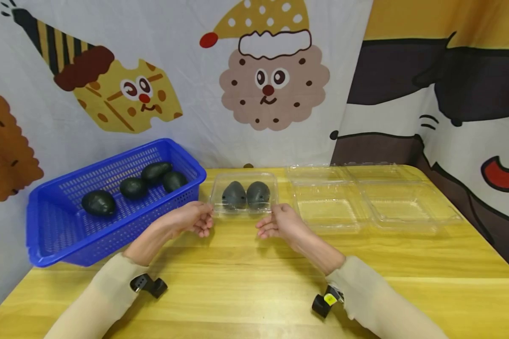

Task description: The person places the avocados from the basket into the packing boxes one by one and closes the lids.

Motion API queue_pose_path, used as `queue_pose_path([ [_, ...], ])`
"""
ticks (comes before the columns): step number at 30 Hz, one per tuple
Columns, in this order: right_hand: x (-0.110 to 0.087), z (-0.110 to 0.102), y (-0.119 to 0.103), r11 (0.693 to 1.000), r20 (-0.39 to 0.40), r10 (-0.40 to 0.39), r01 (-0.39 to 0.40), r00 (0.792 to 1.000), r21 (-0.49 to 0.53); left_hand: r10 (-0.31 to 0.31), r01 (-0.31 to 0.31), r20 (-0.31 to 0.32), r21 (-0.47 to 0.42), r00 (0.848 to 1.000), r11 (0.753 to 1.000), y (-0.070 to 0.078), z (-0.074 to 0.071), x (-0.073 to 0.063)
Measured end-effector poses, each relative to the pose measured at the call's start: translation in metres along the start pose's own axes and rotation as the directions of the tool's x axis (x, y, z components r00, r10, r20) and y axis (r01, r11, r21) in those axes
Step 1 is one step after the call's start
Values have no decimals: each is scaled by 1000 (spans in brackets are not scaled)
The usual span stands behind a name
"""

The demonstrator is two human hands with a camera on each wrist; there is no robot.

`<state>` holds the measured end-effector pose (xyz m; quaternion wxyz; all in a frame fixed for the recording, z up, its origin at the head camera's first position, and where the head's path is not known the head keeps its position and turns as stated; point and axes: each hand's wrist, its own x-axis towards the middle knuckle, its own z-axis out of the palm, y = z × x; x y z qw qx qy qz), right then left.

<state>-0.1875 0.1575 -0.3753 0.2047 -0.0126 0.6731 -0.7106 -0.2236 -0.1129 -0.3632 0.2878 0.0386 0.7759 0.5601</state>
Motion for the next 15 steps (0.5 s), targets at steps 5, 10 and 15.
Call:
queue_pose_path([
  [5, 9, 1, -1, 1000, -16, 1, -1, 1000, 27, 0, -2, -42, -41, 999, 999, 0, 1, 6],
  [10, 15, 2, -1, 1000, -31, -3, 4, 1000, 28, -1, -3, -82, -55, 997, 998, 0, 0, 11],
  [15, 21, 3, -1, 1000, -51, -13, 15, 999, 27, 7, -13, -99, -64, 995, 998, -1, -1, 17],
])
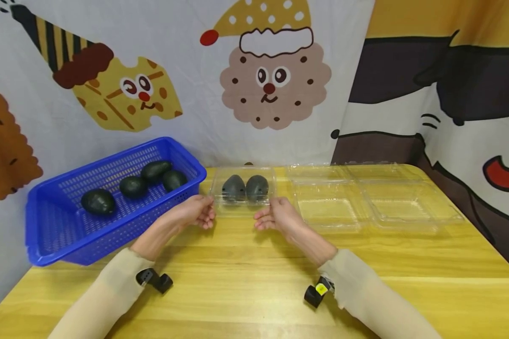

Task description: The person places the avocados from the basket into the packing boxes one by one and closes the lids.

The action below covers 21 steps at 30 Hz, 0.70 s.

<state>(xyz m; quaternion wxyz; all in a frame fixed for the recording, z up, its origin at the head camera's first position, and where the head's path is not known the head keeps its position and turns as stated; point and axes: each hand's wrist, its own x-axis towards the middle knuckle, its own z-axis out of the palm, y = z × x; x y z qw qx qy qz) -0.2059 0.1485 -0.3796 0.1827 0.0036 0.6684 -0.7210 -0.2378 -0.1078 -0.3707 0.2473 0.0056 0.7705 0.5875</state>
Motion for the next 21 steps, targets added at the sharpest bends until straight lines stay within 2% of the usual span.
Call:
queue_pose_path([
  [12, 17, 5, -4, 1000, -50, -15, 15, 999, -2, 44, -48, -70, -46, 997, 998, 0, 0, 9],
  [21, 27, 8, -7, 1000, -76, -12, 12, 997, 0, 32, -38, -96, -60, 995, 998, 0, -1, 15],
])
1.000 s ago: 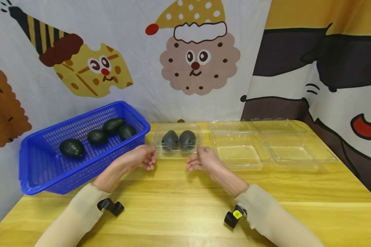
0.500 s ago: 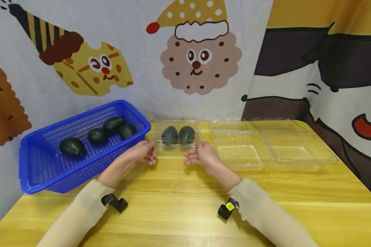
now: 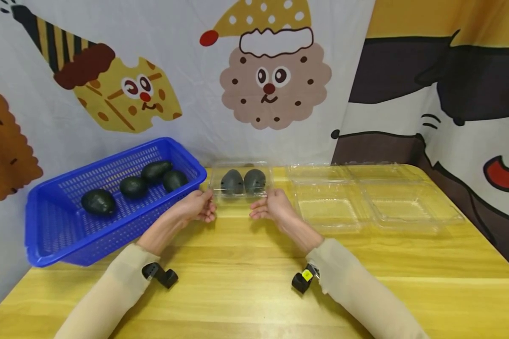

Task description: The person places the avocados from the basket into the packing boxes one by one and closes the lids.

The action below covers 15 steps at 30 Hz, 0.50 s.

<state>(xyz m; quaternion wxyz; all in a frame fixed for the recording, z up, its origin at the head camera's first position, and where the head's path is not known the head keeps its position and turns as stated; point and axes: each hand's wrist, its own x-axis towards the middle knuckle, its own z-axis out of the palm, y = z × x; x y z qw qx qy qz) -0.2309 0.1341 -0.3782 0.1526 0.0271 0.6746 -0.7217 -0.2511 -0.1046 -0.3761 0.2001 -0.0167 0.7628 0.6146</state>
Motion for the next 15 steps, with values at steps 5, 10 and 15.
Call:
queue_pose_path([
  [5, 6, 0, -1, 1000, -13, -1, 1, 1000, 4, -6, 6, -1, -23, 1000, 1000, 1, 1, 3],
  [10, 9, 0, -2, 1000, -24, 0, 1, 1000, 28, -13, 12, -9, -76, 1000, 997, 4, 4, 6],
  [15, 11, 1, -2, 999, -27, -9, 10, 1000, 30, -28, 24, -33, -124, 999, 992, 6, 6, 6],
])
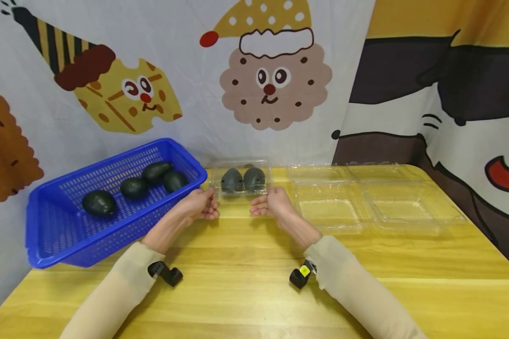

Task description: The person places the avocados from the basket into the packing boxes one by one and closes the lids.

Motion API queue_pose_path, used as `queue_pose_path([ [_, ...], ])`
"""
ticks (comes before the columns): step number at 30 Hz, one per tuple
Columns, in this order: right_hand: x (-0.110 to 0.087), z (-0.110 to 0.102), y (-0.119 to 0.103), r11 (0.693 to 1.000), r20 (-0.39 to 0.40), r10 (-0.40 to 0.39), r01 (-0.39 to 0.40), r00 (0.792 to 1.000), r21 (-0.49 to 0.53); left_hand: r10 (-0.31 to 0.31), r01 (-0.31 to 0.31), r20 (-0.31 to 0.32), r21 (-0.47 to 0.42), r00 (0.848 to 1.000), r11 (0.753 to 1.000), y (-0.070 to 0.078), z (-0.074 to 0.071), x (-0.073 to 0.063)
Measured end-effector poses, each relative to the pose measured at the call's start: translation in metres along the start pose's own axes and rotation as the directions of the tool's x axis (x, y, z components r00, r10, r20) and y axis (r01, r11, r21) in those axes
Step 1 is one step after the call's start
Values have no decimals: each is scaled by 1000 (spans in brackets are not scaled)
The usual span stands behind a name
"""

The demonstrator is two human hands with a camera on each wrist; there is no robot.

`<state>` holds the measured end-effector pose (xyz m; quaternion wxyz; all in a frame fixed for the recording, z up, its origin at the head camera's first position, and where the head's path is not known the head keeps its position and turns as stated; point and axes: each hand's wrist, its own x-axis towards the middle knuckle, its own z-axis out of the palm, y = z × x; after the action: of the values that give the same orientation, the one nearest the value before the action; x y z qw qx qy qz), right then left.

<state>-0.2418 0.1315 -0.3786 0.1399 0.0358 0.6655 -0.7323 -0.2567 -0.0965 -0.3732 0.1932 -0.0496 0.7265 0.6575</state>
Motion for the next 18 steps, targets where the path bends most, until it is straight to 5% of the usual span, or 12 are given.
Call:
queue_pose_path([
  [11, 4, -5, 1, 999, -28, 8, -7, 1000, 32, -23, 11, -70, -169, 997, 986, 2, 8, 0],
  [18, 0, -1, 0, 993, 26, 41, -44, 999, 109, -3, -17, -90, -229, 996, 973, 5, 14, -6],
])
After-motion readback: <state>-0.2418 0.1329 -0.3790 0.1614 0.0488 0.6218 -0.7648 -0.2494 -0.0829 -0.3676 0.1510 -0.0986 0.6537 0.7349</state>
